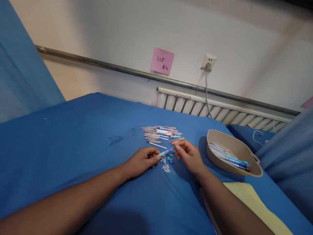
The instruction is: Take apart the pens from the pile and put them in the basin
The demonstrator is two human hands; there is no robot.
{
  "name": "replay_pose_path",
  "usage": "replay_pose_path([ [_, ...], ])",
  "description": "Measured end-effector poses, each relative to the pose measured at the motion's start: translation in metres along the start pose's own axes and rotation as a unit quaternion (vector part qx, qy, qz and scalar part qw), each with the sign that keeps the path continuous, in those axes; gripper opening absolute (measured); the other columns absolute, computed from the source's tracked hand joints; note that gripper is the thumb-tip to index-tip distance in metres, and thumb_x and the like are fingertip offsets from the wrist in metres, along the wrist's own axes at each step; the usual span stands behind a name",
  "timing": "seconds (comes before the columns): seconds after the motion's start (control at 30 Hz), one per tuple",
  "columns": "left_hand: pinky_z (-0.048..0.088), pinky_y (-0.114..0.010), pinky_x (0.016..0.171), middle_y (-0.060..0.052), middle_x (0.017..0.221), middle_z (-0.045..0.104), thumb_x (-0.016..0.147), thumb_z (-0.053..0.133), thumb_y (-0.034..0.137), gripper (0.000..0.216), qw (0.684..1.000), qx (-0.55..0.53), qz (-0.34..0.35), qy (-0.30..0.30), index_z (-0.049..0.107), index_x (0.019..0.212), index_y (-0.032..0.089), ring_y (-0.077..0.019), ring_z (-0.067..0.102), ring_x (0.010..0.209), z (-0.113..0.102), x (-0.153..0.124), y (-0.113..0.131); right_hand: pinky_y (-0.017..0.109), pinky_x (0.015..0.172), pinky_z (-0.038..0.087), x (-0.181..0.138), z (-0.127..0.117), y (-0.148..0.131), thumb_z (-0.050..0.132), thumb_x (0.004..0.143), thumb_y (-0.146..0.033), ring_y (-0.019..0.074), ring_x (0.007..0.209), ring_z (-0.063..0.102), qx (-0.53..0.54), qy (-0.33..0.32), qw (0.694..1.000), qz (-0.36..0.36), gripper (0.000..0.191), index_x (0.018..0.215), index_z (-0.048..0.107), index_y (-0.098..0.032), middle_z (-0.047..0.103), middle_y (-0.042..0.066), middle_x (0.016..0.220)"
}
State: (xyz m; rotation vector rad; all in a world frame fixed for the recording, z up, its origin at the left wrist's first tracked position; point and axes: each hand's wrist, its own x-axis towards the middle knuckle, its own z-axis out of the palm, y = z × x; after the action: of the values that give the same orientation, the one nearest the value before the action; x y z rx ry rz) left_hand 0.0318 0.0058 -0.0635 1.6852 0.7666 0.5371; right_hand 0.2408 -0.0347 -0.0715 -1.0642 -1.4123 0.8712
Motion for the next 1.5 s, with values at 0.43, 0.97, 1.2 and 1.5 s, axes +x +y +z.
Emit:
replay_pose_path([
  [0.43, 0.040, -0.021, 0.056, 0.004, 0.065, 0.055, 0.080, 0.056, 0.038, 0.022, 1.000, -0.003, -0.009, 0.002, 0.059, 0.083, 0.016, -0.0097, 0.050, 0.059, 0.0009, 0.0000, 0.0034, 0.025, 0.057, 0.045, -0.0024, -0.0010, -0.0061, 0.046, 0.089, -0.041, 0.0117, 0.057, 0.055, -0.029, -0.005, 1.000, -0.010, 0.027, 0.099, 0.058, -0.020, 0.060, 0.000, 0.071],
  [0.97, 0.040, -0.020, 0.056, 0.003, 0.066, 0.055, 0.081, 0.055, 0.037, 0.022, 1.000, 0.005, -0.002, 0.001, 0.059, 0.086, 0.016, -0.0093, 0.049, 0.060, 0.0009, -0.0014, 0.0029, 0.022, 0.051, 0.042, -0.0016, -0.0010, -0.0030, 0.057, 0.083, -0.039, 0.0095, 0.051, 0.050, -0.037, 0.006, 0.999, -0.009, 0.021, 0.077, 0.059, -0.019, 0.057, -0.002, 0.065],
  [1.2, 0.041, -0.021, 0.057, 0.003, 0.065, 0.055, 0.078, 0.058, 0.039, 0.024, 1.000, -0.010, -0.012, 0.016, 0.059, 0.084, 0.016, -0.0097, 0.050, 0.059, 0.0008, -0.0001, 0.0050, 0.026, 0.059, 0.045, -0.0038, -0.0022, -0.0057, 0.040, 0.091, -0.045, 0.0128, 0.058, 0.057, -0.073, 0.003, 0.997, -0.022, 0.033, 0.096, 0.061, -0.019, 0.061, 0.001, 0.071],
  [1.5, 0.041, -0.021, 0.056, 0.003, 0.064, 0.055, 0.078, 0.057, 0.039, 0.024, 1.000, -0.008, -0.014, 0.013, 0.059, 0.083, 0.016, -0.0100, 0.050, 0.059, 0.0009, -0.0004, 0.0035, 0.027, 0.056, 0.045, -0.0024, 0.0007, 0.0003, 0.044, 0.089, -0.043, 0.0126, 0.055, 0.055, -0.050, 0.004, 0.999, -0.010, 0.027, 0.091, 0.059, -0.021, 0.061, 0.001, 0.071],
])
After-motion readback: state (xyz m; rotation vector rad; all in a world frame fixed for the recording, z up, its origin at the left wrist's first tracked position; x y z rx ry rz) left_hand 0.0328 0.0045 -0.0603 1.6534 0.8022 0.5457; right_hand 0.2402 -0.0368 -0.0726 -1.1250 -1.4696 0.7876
